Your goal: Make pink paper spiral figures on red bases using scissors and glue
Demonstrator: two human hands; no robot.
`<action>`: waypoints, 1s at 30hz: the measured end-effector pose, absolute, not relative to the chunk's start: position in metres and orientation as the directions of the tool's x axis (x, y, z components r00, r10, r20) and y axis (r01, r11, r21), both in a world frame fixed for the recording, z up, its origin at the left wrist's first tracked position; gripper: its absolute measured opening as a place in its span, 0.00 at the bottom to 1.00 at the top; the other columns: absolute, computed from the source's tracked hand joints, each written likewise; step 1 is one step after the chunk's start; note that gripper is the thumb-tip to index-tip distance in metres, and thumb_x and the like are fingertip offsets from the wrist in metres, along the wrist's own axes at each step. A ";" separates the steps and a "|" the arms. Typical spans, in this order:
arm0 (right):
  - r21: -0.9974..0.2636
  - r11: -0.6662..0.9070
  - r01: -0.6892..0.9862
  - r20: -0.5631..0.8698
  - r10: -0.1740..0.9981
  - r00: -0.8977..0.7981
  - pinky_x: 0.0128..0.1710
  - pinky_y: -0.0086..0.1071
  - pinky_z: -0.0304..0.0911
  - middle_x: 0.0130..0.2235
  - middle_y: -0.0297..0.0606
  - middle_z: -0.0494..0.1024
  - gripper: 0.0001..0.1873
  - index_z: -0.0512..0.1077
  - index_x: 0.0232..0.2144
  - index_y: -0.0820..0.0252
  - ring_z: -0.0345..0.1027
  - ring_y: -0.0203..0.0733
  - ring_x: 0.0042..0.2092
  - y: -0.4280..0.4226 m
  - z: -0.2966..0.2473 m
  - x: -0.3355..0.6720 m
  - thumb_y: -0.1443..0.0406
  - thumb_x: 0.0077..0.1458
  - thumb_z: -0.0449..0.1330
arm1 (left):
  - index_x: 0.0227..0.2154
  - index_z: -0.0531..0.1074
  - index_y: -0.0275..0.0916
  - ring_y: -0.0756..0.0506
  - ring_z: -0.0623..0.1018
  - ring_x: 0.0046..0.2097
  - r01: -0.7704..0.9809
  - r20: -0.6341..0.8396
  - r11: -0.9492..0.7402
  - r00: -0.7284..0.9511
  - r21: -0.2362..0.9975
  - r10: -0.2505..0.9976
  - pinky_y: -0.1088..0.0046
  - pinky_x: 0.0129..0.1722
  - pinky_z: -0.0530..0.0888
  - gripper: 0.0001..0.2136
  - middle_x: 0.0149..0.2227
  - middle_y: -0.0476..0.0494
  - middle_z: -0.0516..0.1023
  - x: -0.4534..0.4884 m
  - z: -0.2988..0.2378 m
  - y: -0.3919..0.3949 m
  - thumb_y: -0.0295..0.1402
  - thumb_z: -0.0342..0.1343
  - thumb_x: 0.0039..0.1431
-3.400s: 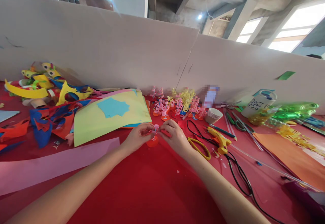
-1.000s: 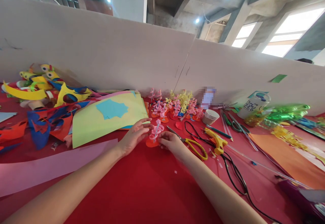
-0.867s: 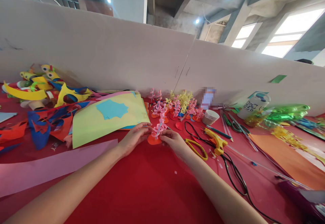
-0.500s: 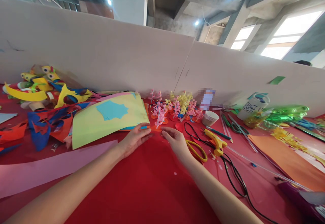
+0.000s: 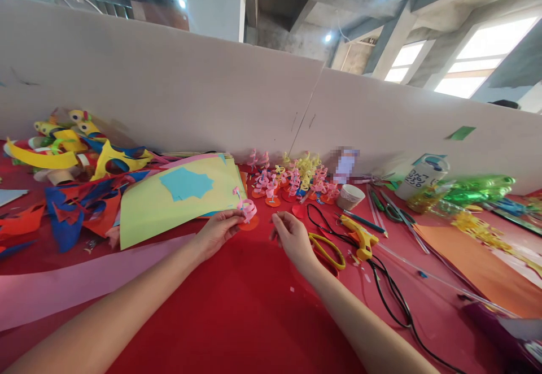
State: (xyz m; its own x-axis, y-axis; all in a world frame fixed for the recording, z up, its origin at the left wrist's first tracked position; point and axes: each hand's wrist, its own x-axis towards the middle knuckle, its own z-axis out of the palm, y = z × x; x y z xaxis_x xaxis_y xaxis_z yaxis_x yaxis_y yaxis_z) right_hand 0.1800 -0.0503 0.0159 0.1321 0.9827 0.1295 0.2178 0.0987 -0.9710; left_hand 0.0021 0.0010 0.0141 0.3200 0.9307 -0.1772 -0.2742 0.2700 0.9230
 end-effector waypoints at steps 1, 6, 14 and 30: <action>-0.935 0.126 0.332 0.182 0.973 0.142 0.22 0.30 0.57 0.18 0.33 0.71 0.19 0.68 0.25 0.59 0.62 0.36 0.20 -0.049 0.017 0.184 0.53 0.57 0.49 | 0.26 0.77 0.37 0.49 0.75 0.35 -0.264 -0.191 0.288 0.340 0.921 0.921 0.75 0.37 0.70 0.07 0.30 0.47 0.79 0.001 0.014 0.001 0.29 0.65 0.40; -0.738 0.277 0.616 0.422 0.901 0.100 0.51 0.44 0.55 0.39 0.41 0.78 0.07 0.74 0.24 0.56 0.65 0.50 0.48 -0.043 0.029 0.205 0.61 0.50 0.60 | 0.28 0.79 0.37 0.48 0.77 0.35 -0.219 -0.243 0.375 0.461 0.901 0.853 0.74 0.37 0.72 0.08 0.32 0.44 0.79 -0.001 0.016 -0.002 0.30 0.66 0.40; -0.984 0.024 0.177 0.018 0.999 -0.033 0.22 0.28 0.58 0.19 0.30 0.71 0.15 0.66 0.27 0.58 0.63 0.34 0.20 -0.039 0.026 0.198 0.52 0.48 0.59 | 0.30 0.78 0.39 0.49 0.77 0.33 -0.163 -0.281 0.440 0.568 0.883 0.774 0.76 0.34 0.71 0.07 0.33 0.45 0.79 -0.001 0.021 -0.008 0.28 0.64 0.43; -0.934 -0.290 -0.207 -0.260 0.952 -0.162 0.26 0.25 0.65 0.21 0.29 0.75 0.17 0.70 0.28 0.61 0.68 0.30 0.22 -0.045 0.016 0.189 0.63 0.33 0.70 | 0.33 0.78 0.38 0.45 0.76 0.39 -0.163 -0.221 0.339 0.493 0.926 0.841 0.72 0.40 0.70 0.10 0.36 0.43 0.79 0.005 0.028 -0.011 0.36 0.63 0.47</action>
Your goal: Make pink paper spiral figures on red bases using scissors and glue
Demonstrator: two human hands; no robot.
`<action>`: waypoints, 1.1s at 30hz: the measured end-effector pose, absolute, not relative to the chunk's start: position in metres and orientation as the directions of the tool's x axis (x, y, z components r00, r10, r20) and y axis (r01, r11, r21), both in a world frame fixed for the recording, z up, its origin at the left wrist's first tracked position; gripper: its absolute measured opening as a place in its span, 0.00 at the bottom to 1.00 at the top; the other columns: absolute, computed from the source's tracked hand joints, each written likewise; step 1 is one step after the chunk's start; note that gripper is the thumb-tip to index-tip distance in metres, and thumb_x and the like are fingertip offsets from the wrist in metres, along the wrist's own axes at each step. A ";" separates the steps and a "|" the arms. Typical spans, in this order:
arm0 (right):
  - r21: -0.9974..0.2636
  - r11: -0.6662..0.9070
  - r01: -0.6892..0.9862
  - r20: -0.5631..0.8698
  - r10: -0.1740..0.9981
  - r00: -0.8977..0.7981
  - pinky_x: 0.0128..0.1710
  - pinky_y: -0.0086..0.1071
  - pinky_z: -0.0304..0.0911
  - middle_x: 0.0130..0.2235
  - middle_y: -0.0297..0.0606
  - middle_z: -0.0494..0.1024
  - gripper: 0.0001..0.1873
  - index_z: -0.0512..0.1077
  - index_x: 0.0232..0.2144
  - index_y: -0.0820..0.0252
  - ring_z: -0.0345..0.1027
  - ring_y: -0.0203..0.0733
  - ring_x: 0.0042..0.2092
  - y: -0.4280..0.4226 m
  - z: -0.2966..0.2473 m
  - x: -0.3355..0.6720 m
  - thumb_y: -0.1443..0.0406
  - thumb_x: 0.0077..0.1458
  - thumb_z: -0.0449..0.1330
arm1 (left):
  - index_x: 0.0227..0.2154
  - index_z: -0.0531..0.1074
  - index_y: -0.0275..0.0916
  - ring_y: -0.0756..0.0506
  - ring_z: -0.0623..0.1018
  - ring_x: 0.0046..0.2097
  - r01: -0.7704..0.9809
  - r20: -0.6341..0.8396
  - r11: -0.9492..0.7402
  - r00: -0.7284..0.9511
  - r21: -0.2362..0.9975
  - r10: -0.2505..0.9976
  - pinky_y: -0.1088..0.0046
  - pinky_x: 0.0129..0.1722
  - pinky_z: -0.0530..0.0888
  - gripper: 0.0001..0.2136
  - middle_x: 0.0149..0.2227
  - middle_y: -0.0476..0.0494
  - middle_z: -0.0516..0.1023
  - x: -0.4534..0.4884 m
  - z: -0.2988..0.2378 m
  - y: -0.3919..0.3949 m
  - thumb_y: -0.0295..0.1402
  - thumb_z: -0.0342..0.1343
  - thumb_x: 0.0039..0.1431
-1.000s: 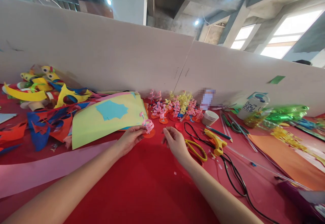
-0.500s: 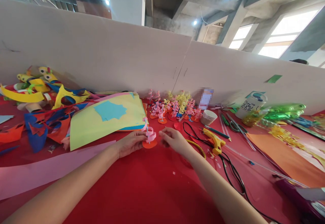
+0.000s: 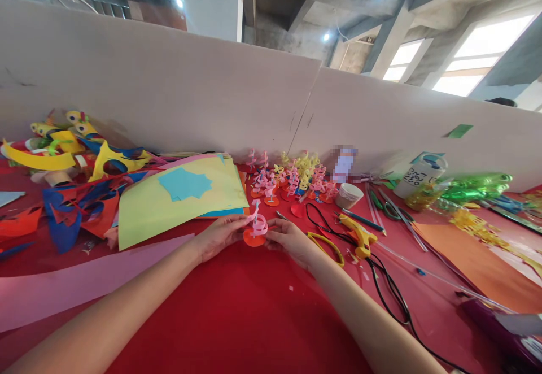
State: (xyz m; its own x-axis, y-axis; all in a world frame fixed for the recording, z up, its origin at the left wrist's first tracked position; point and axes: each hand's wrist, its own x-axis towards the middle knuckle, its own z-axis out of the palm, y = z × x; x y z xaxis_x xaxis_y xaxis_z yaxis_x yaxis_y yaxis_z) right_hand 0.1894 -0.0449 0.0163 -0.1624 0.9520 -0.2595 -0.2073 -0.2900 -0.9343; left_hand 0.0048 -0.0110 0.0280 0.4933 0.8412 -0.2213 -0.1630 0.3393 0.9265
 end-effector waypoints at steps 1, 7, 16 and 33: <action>-0.934 -0.288 -0.212 -0.261 0.954 -0.145 0.26 0.24 0.64 0.21 0.28 0.75 0.16 0.70 0.27 0.61 0.68 0.29 0.22 -0.044 0.016 0.190 0.63 0.34 0.70 | 0.32 0.78 0.38 0.46 0.75 0.37 -0.173 -0.189 0.290 0.440 0.941 0.878 0.72 0.38 0.69 0.10 0.35 0.43 0.79 0.005 0.028 -0.010 0.37 0.63 0.47; -0.930 -0.291 -0.226 -0.281 0.957 -0.078 0.26 0.23 0.65 0.21 0.28 0.74 0.12 0.70 0.25 0.61 0.68 0.29 0.23 -0.041 0.014 0.192 0.66 0.36 0.69 | 0.34 0.78 0.42 0.50 0.67 0.27 -0.004 0.067 -0.067 0.187 0.998 0.980 0.74 0.29 0.62 0.11 0.27 0.50 0.75 0.005 0.025 -0.004 0.40 0.58 0.50; -0.920 -0.326 -0.217 -0.315 0.945 -0.084 0.27 0.25 0.67 0.21 0.30 0.75 0.08 0.72 0.23 0.62 0.68 0.30 0.22 -0.042 0.011 0.187 0.68 0.38 0.68 | 0.32 0.79 0.39 0.42 0.74 0.42 -0.104 0.041 -0.006 0.344 0.995 0.938 0.69 0.42 0.66 0.12 0.36 0.43 0.81 0.010 0.029 -0.010 0.41 0.60 0.49; -0.892 -0.379 -0.245 -0.370 0.925 -0.083 0.29 0.26 0.68 0.22 0.31 0.75 0.09 0.72 0.22 0.63 0.68 0.30 0.23 -0.044 0.014 0.186 0.68 0.37 0.69 | 0.29 0.79 0.39 0.43 0.76 0.41 -0.289 0.039 0.085 0.397 0.953 0.917 0.66 0.45 0.68 0.08 0.34 0.45 0.81 0.013 0.035 -0.016 0.36 0.61 0.47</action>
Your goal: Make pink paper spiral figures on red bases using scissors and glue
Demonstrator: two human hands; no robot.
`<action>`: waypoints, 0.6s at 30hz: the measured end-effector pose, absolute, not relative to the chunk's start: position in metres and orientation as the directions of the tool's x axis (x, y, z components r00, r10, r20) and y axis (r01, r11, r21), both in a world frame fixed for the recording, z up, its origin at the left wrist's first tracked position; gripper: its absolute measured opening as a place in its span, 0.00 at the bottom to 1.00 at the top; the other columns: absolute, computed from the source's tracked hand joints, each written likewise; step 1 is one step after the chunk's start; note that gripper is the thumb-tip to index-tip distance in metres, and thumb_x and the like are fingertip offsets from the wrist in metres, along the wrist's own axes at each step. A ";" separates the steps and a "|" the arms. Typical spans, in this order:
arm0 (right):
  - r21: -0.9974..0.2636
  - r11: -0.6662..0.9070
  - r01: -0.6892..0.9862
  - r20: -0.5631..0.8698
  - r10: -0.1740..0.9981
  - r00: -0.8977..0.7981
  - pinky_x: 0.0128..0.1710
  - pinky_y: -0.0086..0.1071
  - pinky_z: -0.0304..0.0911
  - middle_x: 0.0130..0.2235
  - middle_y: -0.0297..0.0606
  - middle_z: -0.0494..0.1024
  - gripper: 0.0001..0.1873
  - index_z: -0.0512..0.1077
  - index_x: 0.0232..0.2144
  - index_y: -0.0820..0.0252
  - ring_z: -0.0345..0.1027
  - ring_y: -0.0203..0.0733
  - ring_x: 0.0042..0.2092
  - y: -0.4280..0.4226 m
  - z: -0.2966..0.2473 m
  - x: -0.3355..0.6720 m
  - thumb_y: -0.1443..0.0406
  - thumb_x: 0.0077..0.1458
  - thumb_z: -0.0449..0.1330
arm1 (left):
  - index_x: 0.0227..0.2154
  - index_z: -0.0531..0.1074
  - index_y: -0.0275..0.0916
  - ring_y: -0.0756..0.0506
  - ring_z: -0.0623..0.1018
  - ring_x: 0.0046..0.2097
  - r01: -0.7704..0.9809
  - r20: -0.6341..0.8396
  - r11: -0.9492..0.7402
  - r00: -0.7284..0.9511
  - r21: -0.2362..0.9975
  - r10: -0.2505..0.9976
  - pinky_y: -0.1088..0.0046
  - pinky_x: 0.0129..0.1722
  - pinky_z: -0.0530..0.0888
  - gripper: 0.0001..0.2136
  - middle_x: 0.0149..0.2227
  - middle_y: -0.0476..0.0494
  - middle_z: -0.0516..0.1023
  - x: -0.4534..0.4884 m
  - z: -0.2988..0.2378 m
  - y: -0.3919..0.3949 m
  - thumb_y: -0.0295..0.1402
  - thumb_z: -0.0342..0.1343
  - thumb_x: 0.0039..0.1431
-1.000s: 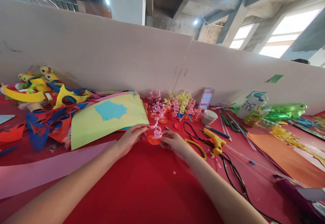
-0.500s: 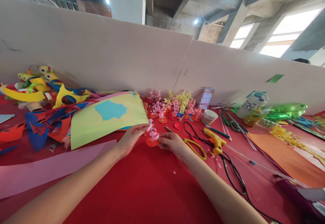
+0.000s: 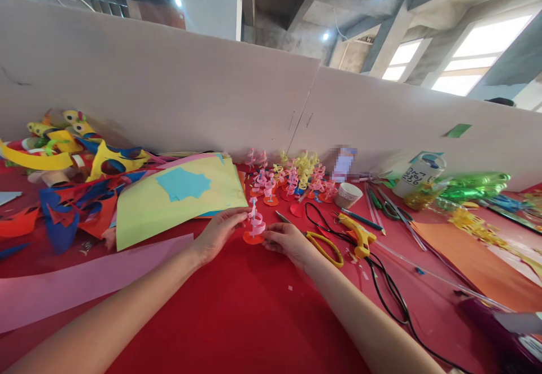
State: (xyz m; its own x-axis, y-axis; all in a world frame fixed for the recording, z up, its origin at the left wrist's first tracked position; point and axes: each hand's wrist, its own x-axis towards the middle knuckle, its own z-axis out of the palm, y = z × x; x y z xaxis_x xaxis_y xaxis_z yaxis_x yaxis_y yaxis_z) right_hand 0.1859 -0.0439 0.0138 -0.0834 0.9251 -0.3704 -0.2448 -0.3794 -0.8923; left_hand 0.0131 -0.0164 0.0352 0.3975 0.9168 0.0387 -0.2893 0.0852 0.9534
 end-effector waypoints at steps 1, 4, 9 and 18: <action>-0.892 -0.380 -0.243 -0.372 0.925 -0.081 0.29 0.25 0.68 0.22 0.31 0.75 0.08 0.72 0.22 0.63 0.68 0.30 0.23 -0.044 0.014 0.186 0.69 0.37 0.69 | 0.29 0.79 0.39 0.43 0.76 0.42 -0.284 0.036 0.086 0.398 0.955 0.917 0.66 0.45 0.67 0.08 0.34 0.45 0.81 0.013 0.035 -0.016 0.36 0.62 0.47; -0.894 -0.382 -0.236 -0.376 0.924 -0.072 0.28 0.24 0.67 0.21 0.31 0.75 0.07 0.72 0.22 0.63 0.69 0.30 0.22 -0.044 0.014 0.185 0.70 0.38 0.68 | 0.31 0.78 0.39 0.42 0.75 0.43 -0.264 0.017 0.092 0.384 0.960 0.923 0.66 0.47 0.66 0.10 0.34 0.45 0.81 0.012 0.033 -0.016 0.37 0.63 0.47; -0.896 -0.386 -0.220 -0.380 0.922 -0.069 0.27 0.23 0.67 0.20 0.31 0.75 0.06 0.72 0.22 0.64 0.69 0.30 0.22 -0.046 0.015 0.182 0.71 0.40 0.67 | 0.31 0.78 0.39 0.42 0.76 0.42 -0.244 0.019 0.072 0.353 0.967 0.936 0.65 0.47 0.66 0.10 0.34 0.45 0.81 0.010 0.030 -0.015 0.38 0.63 0.47; -0.890 -0.386 -0.241 -0.372 0.922 -0.102 0.25 0.22 0.66 0.20 0.32 0.76 0.07 0.72 0.22 0.64 0.69 0.30 0.21 -0.049 0.019 0.178 0.71 0.39 0.68 | 0.31 0.77 0.39 0.44 0.75 0.39 -0.223 0.037 0.044 0.348 0.974 0.937 0.67 0.44 0.67 0.10 0.33 0.46 0.79 0.011 0.028 -0.013 0.40 0.62 0.49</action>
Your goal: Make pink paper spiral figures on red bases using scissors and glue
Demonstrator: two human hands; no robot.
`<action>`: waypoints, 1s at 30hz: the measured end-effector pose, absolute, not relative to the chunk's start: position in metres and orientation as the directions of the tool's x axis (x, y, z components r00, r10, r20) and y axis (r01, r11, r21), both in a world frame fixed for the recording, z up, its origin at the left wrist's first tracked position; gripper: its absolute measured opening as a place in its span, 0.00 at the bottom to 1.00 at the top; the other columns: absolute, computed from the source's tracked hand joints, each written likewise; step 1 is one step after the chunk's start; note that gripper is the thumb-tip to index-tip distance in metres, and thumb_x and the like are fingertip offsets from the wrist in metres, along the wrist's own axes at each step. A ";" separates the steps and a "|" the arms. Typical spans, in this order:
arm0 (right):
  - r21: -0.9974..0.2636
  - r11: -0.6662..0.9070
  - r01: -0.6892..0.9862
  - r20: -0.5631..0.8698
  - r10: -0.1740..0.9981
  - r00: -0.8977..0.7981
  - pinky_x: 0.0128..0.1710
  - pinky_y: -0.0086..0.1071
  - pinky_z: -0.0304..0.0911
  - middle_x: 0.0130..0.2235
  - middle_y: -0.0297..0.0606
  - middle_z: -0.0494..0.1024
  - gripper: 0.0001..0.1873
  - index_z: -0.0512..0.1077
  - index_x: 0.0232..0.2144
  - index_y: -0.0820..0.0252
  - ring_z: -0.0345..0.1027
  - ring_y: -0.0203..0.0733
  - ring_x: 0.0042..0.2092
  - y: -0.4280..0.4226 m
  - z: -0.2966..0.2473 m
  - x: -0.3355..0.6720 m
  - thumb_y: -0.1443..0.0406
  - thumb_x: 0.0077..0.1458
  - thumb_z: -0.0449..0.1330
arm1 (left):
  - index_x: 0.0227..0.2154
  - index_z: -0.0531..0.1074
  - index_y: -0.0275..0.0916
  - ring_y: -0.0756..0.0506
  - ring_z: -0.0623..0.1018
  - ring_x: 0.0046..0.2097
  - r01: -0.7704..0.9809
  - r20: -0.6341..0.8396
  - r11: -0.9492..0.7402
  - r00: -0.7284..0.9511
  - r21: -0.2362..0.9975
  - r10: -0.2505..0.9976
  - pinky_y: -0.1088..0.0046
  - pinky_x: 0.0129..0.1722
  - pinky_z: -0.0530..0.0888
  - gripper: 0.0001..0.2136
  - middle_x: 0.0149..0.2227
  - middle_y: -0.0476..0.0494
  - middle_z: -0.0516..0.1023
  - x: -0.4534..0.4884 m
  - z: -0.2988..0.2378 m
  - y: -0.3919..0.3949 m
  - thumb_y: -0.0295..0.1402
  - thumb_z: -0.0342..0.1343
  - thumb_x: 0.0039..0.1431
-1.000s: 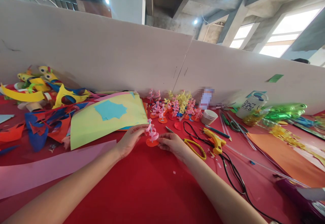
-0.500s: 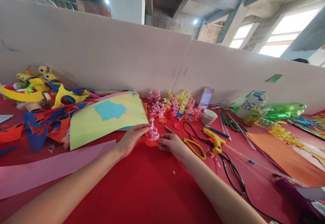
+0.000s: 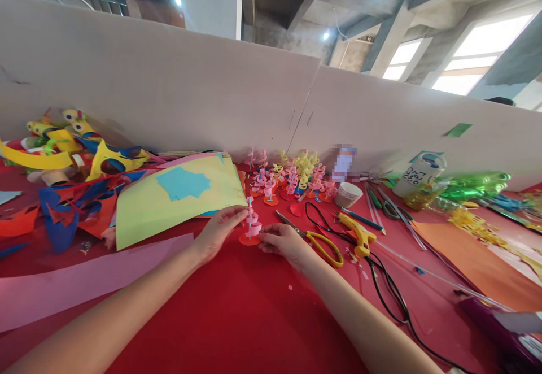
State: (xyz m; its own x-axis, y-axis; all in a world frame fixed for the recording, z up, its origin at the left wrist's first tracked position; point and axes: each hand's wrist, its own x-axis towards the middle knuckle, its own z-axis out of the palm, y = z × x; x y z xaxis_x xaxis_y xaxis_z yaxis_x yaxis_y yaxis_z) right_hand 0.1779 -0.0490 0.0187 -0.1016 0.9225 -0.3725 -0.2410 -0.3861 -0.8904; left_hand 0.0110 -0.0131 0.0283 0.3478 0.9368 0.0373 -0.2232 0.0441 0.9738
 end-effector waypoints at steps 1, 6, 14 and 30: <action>-0.888 -0.385 -0.251 -0.370 0.923 -0.106 0.26 0.22 0.66 0.20 0.32 0.76 0.08 0.72 0.22 0.64 0.69 0.30 0.22 -0.049 0.018 0.178 0.70 0.38 0.68 | 0.33 0.76 0.39 0.44 0.75 0.39 -0.227 0.035 0.051 0.359 0.973 0.933 0.67 0.44 0.67 0.11 0.33 0.45 0.79 0.011 0.029 -0.013 0.41 0.61 0.50; -0.877 -0.366 -0.310 -0.345 0.931 -0.123 0.26 0.23 0.67 0.21 0.31 0.75 0.13 0.73 0.23 0.64 0.70 0.30 0.23 -0.047 0.014 0.181 0.66 0.32 0.72 | 0.41 0.74 0.39 0.43 0.75 0.40 -0.305 0.028 0.104 0.400 0.947 0.916 0.67 0.42 0.68 0.20 0.37 0.43 0.78 0.011 0.032 -0.015 0.47 0.60 0.48; -0.876 -0.256 -0.409 -0.251 0.966 -0.067 0.32 0.26 0.68 0.24 0.32 0.77 0.20 0.73 0.25 0.63 0.71 0.32 0.26 -0.045 0.011 0.184 0.60 0.27 0.73 | 0.38 0.74 0.38 0.40 0.73 0.48 -0.337 0.025 0.090 0.322 0.937 0.946 0.65 0.48 0.66 0.20 0.40 0.40 0.78 0.010 0.025 -0.012 0.49 0.56 0.51; -0.968 -0.036 -0.247 -0.048 0.998 0.044 0.41 0.36 0.67 0.27 0.34 0.78 0.21 0.69 0.28 0.58 0.75 0.42 0.34 -0.046 0.009 0.176 0.53 0.34 0.69 | 0.41 0.74 0.39 0.40 0.73 0.51 -0.128 0.009 0.035 0.323 0.991 0.946 0.62 0.52 0.65 0.19 0.46 0.41 0.77 0.011 0.017 -0.016 0.36 0.65 0.43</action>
State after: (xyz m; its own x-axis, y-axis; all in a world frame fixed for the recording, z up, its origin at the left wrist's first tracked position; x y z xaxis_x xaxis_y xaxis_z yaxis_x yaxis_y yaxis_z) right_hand 0.1759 -0.0465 0.0090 0.0439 0.9979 -0.0480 -0.2471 -0.0357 -0.9683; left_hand 0.0114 -0.0162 0.0169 0.3226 0.9465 0.0087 -0.1284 0.0347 0.9911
